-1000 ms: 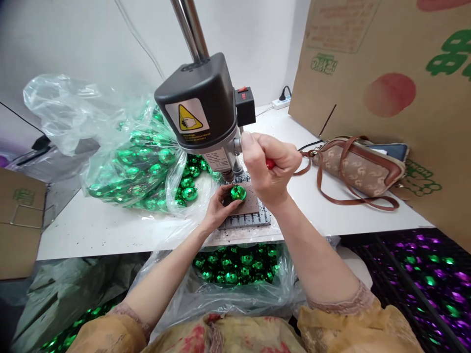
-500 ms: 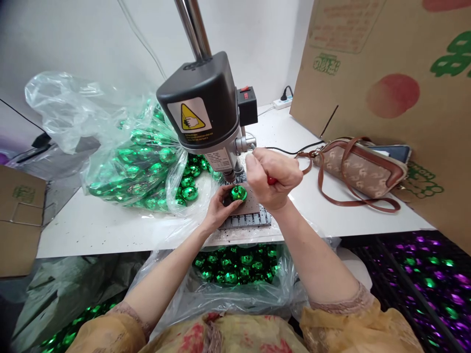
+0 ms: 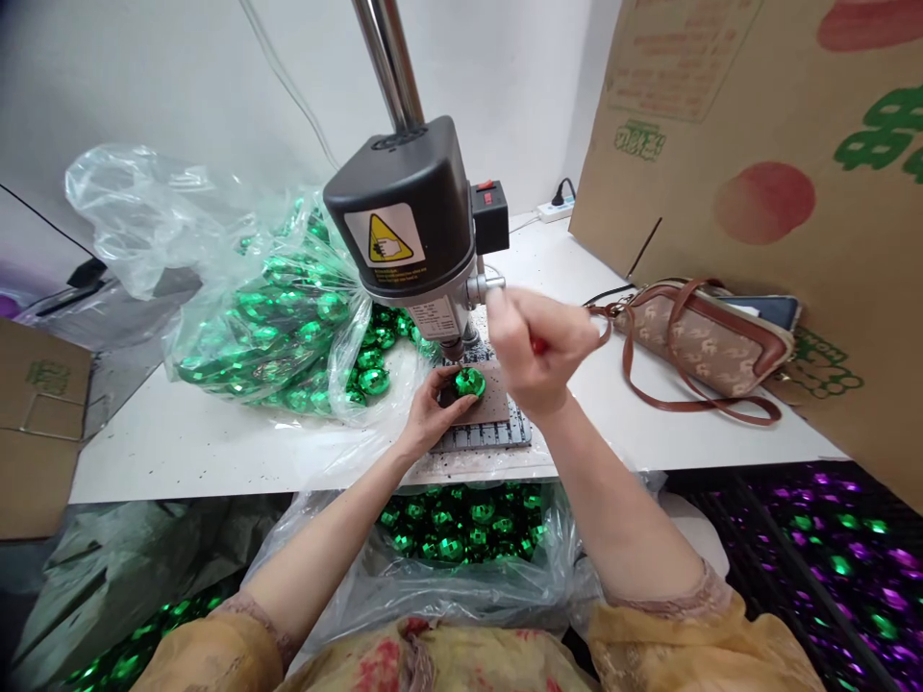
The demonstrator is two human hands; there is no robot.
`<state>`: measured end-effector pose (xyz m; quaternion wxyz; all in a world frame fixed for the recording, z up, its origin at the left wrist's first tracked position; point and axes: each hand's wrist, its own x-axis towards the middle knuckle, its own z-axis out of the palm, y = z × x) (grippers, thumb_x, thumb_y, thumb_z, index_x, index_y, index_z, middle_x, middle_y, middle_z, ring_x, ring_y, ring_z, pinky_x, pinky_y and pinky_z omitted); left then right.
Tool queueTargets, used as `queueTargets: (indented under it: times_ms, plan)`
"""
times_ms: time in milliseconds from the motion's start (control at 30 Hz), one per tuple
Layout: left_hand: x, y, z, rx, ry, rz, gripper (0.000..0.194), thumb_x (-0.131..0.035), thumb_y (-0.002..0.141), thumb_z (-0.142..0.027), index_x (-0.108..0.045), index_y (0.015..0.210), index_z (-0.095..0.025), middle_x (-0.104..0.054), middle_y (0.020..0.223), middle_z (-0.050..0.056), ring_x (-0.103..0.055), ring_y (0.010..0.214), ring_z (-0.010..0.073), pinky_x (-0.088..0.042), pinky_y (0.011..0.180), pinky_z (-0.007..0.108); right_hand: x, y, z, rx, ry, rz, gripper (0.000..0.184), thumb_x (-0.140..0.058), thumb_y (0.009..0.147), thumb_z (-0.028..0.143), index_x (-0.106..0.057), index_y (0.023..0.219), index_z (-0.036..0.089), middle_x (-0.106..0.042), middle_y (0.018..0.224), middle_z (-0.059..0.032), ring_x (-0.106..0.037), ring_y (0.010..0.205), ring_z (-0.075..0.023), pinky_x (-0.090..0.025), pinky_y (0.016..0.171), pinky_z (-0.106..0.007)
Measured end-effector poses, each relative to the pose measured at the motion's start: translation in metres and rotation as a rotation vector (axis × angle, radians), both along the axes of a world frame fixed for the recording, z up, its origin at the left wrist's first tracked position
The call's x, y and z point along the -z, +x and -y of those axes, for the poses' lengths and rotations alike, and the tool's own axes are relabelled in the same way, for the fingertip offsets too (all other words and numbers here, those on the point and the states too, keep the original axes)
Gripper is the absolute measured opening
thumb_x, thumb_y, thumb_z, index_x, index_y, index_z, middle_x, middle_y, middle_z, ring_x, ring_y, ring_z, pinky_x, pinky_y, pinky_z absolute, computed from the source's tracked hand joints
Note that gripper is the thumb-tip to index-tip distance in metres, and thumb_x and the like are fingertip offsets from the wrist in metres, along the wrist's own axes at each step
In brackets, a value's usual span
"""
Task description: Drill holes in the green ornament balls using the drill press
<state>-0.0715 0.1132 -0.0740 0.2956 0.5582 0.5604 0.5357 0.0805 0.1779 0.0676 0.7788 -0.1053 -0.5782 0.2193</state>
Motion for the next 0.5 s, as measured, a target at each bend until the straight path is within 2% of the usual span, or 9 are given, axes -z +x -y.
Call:
queueTargets:
  times_ms: [67,133,200,233,333,400,433,467,500]
  plan:
    - [-0.004,0.004,0.004,-0.06,0.012,-0.022,0.047,-0.084,0.079,-0.035,-0.064,0.119,-0.02,-0.072,0.116,0.01,-0.069,0.107,0.0236,-0.056,0.097,0.04,-0.022,-0.002,-0.004,-0.06,-0.046,-0.056,0.055,-0.068,0.095,0.033,-0.034,0.054,0.019,-0.03,0.047,0.0045,-0.031,0.041,-0.0073,-0.023,0.041,-0.028]
    - [-0.01,0.007,0.018,-0.131,0.042,-0.08,0.042,-0.083,0.079,-0.033,-0.064,0.115,-0.02,-0.072,0.11,0.008,-0.069,0.1,0.0222,-0.056,0.09,0.037,-0.041,-0.005,-0.009,-0.141,-0.064,-0.051,0.055,-0.072,0.093,0.037,-0.036,0.054,0.02,-0.031,0.046,0.0053,-0.027,0.038,-0.0064,-0.02,0.037,-0.028]
    - [-0.018,0.007,0.043,-0.093,0.084,-0.191,0.037,-0.081,0.08,-0.031,-0.063,0.11,-0.021,-0.071,0.105,0.007,-0.067,0.096,0.0215,-0.055,0.084,0.035,-0.051,-0.006,-0.014,-0.178,-0.069,-0.047,0.056,-0.073,0.092,0.041,-0.036,0.054,0.021,-0.031,0.045,0.0056,-0.025,0.037,-0.0057,-0.02,0.035,-0.027]
    - [-0.021,0.006,0.059,-0.009,0.1,-0.265,0.036,-0.081,0.08,-0.031,-0.063,0.109,-0.021,-0.07,0.104,0.007,-0.067,0.095,0.0216,-0.054,0.083,0.034,-0.052,-0.005,-0.015,-0.182,-0.07,-0.046,0.056,-0.073,0.091,0.043,-0.037,0.055,0.02,-0.031,0.045,0.0057,-0.026,0.037,-0.0056,-0.022,0.035,-0.027]
    - [-0.03,-0.002,0.11,0.39,0.113,-0.581,0.035,-0.079,0.084,-0.037,-0.064,0.112,-0.023,-0.07,0.106,0.008,-0.067,0.094,0.023,-0.054,0.079,0.034,-0.05,-0.003,-0.015,-0.164,-0.069,-0.018,0.054,-0.072,0.091,0.044,-0.039,0.056,0.02,-0.031,0.047,0.0052,-0.032,0.04,-0.0056,-0.025,0.038,-0.025]
    - [-0.034,-0.013,0.132,0.545,0.14,-0.773,0.04,-0.077,0.087,-0.047,-0.063,0.117,-0.024,-0.071,0.108,0.009,-0.067,0.092,0.0244,-0.054,0.076,0.035,-0.047,-0.002,-0.014,-0.159,-0.061,-0.01,0.053,-0.071,0.093,0.043,-0.04,0.057,0.02,-0.031,0.048,0.0048,-0.033,0.041,-0.0057,-0.025,0.039,-0.026]
    - [-0.035,-0.02,0.136,0.54,0.168,-0.82,0.041,-0.074,0.09,-0.049,-0.063,0.12,-0.024,-0.071,0.109,0.009,-0.067,0.093,0.0247,-0.054,0.077,0.036,-0.046,-0.002,-0.013,-0.159,-0.057,-0.02,0.053,-0.071,0.093,0.043,-0.039,0.056,0.02,-0.031,0.048,0.0047,-0.033,0.041,-0.0059,-0.024,0.04,-0.026]
    - [-0.036,-0.029,0.134,0.471,0.205,-0.83,0.037,-0.07,0.094,-0.046,-0.061,0.123,-0.025,-0.072,0.11,0.009,-0.067,0.096,0.0247,-0.055,0.079,0.036,-0.046,-0.002,-0.013,-0.157,-0.057,-0.031,0.054,-0.071,0.093,0.044,-0.039,0.056,0.02,-0.031,0.048,0.0047,-0.032,0.041,-0.006,-0.024,0.04,-0.026]
    - [-0.036,-0.039,0.127,0.345,0.234,-0.818,0.031,-0.065,0.098,-0.041,-0.06,0.125,-0.025,-0.072,0.111,0.009,-0.067,0.098,0.0245,-0.055,0.083,0.036,-0.046,-0.003,-0.012,-0.15,-0.065,-0.037,0.055,-0.071,0.092,0.045,-0.039,0.055,0.021,-0.031,0.047,0.0047,-0.032,0.041,-0.0061,-0.024,0.04,-0.027]
